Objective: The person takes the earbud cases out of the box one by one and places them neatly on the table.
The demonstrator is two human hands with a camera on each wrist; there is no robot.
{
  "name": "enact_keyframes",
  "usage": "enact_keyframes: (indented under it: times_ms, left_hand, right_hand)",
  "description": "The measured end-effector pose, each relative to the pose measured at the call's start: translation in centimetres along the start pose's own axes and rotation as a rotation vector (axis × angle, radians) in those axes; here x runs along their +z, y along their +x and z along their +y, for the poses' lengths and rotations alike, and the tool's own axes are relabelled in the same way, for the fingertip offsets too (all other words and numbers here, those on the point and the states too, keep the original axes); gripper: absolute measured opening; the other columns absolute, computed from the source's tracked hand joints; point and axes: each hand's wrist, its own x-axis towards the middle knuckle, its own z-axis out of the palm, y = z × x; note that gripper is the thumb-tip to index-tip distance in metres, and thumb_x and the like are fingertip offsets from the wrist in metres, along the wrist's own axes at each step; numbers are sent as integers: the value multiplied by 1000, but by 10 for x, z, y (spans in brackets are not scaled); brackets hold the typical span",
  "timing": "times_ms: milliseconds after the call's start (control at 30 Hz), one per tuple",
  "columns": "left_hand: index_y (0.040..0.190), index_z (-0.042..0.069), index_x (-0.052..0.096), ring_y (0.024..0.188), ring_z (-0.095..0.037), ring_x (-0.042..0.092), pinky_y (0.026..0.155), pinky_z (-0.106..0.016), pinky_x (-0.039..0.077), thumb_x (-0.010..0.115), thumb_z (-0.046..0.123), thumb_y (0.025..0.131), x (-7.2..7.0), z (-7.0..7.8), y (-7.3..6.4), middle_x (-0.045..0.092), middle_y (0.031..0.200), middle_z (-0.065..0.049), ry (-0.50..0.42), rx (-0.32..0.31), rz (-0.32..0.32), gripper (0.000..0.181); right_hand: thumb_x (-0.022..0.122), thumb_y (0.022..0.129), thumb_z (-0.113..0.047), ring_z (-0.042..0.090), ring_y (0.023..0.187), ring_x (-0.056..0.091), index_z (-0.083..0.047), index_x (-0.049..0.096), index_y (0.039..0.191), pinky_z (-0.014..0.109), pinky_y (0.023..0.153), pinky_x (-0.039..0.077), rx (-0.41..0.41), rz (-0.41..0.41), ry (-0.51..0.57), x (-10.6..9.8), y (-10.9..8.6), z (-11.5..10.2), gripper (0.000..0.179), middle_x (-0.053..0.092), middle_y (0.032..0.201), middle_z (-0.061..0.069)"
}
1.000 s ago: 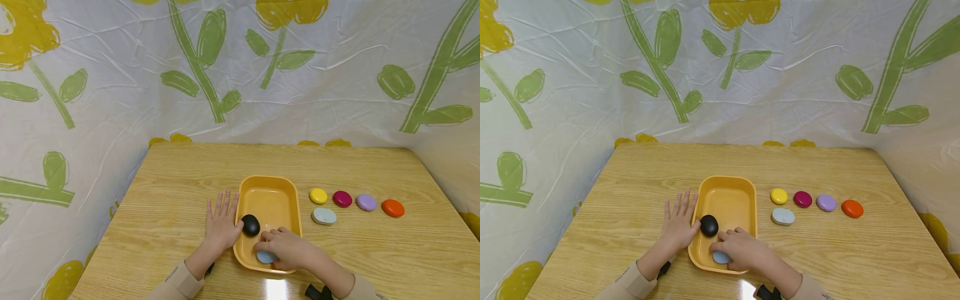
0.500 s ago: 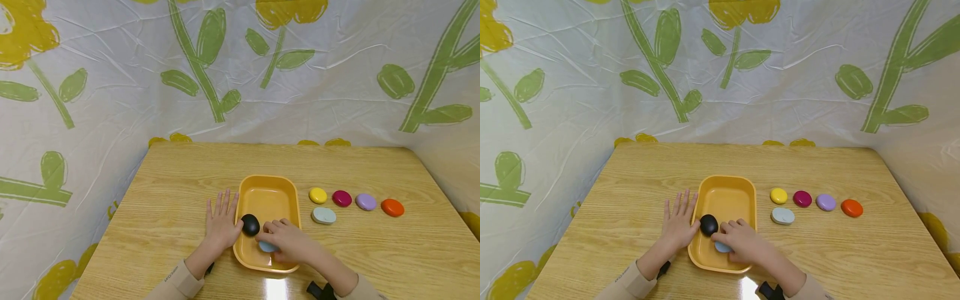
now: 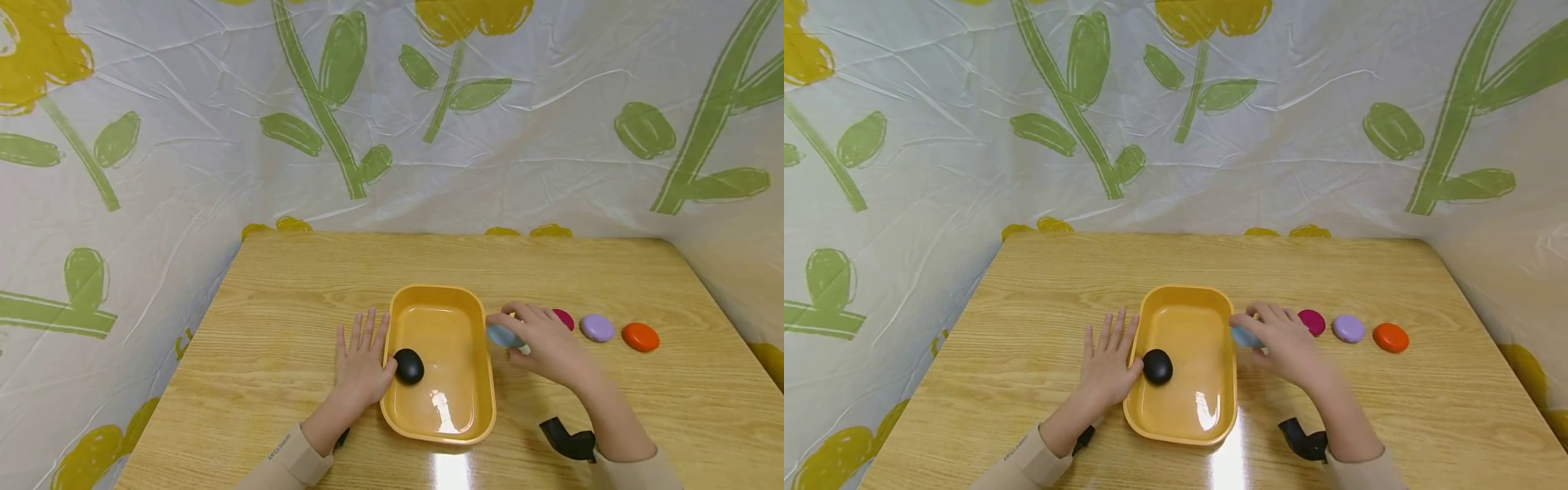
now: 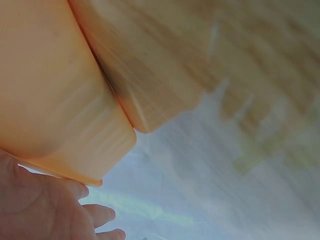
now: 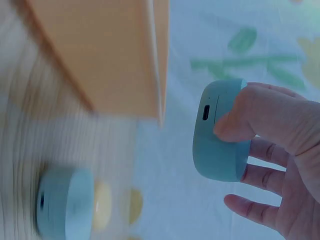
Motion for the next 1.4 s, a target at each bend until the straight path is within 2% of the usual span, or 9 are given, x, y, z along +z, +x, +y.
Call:
enact_keyframes:
  times_ms: [133, 300, 500, 700, 833, 967, 1233, 1400]
  left_hand:
    - [149, 22, 8, 140, -26, -2, 108, -52, -8, 40, 41, 89, -2, 0, 0, 1, 154, -4, 1, -2, -3, 70]
    - [149, 22, 10, 140, -27, 0, 108, -52, -7, 40, 41, 89, -2, 1, 0, 3, 154, -5, 0, 3, 4, 70]
    - [149, 22, 8, 140, -27, 0, 108, -53, -6, 39, 43, 90, -1, 1, 1, 2, 154, -5, 28, 0, -1, 70]
    - [149, 22, 9, 140, -27, 1, 109, -53, -3, 39, 43, 90, -1, 0, 0, 2, 154, -5, 31, 0, 4, 70]
    - [149, 22, 9, 140, -27, 1, 109, -53, -4, 40, 42, 90, -1, 0, 0, 2, 154, -5, 26, 1, 6, 70]
    - [149, 22, 9, 140, -27, 0, 108, -53, -6, 40, 41, 89, -1, 0, 0, 2, 154, -5, 11, -2, 2, 69]
    - [149, 22, 10, 140, -28, 2, 109, -53, -3, 39, 42, 89, -1, 0, 0, 3, 154, -5, 28, -2, 1, 69]
    - [149, 22, 9, 140, -28, 1, 109, -53, -4, 38, 42, 89, -1, 0, 0, 1, 154, -5, 23, -1, -6, 69]
  right_hand:
    - [72, 64, 1, 38, 89, 55, -15, 57, 109, 58, 75, 41, 71, 28, 18, -4, -14, 25, 50, 55, 103, 14]
    - [76, 61, 2, 37, 87, 55, -13, 56, 106, 58, 69, 43, 138, 42, 3, -1, -33, 53, 51, 56, 99, 15]
    - [79, 60, 0, 42, 89, 52, -10, 58, 105, 59, 72, 42, 226, -46, -19, 6, -52, 73, 50, 56, 96, 20]
    - [80, 60, 1, 43, 92, 51, -13, 59, 102, 67, 73, 38, 282, -154, 3, 14, -63, 81, 49, 56, 100, 23]
    - [80, 58, 2, 33, 81, 54, -15, 59, 99, 53, 65, 46, 274, -167, 4, 18, -68, 84, 49, 56, 95, 17]
    - [79, 57, 3, 28, 75, 54, -15, 59, 98, 44, 60, 46, 264, -173, 30, 22, -72, 86, 48, 55, 93, 15]
    - [74, 61, 8, 30, 78, 54, -12, 60, 101, 50, 65, 48, 301, -211, 109, 26, -74, 87, 47, 53, 99, 21]
    - [73, 60, 10, 33, 78, 54, -12, 59, 101, 52, 63, 48, 307, -218, 109, 27, -75, 88, 48, 54, 100, 22]
